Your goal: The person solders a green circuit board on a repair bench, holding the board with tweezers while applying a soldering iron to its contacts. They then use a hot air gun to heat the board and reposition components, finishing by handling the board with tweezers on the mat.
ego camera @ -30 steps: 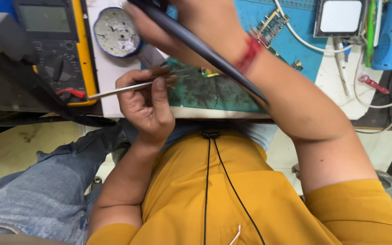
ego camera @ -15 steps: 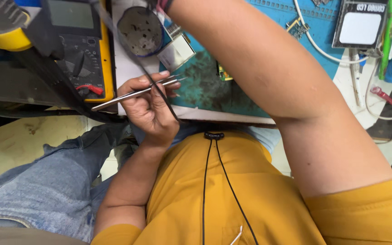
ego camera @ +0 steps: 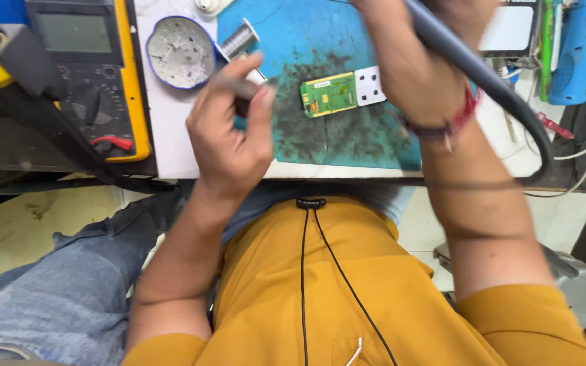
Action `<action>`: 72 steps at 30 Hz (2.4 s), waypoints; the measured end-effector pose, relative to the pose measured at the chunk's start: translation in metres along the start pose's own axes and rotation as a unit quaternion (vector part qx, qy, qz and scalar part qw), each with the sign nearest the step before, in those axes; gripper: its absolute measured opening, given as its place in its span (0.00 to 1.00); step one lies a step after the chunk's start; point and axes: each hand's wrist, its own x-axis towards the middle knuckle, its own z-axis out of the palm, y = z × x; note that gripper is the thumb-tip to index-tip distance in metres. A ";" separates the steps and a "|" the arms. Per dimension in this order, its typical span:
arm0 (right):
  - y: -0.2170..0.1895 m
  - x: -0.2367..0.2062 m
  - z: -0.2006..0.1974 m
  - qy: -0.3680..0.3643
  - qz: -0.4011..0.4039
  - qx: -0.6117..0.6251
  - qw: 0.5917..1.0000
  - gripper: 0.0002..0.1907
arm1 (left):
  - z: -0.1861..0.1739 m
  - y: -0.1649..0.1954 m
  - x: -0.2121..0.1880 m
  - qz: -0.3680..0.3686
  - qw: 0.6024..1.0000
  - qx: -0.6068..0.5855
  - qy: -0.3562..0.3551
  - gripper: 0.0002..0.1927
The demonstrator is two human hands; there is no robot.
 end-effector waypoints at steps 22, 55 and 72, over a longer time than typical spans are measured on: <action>-0.037 -0.148 0.032 0.146 0.282 0.229 0.920 0.11 | -0.014 0.001 0.006 0.150 0.937 0.260 -0.181 0.34; 0.027 -0.143 -0.036 0.126 0.215 -0.239 0.939 0.15 | 0.003 -0.014 0.006 0.118 0.952 0.224 -0.171 0.42; 0.093 -0.160 -0.088 0.163 0.221 -0.375 0.885 0.18 | 0.009 -0.010 0.007 0.119 0.957 0.200 -0.173 0.42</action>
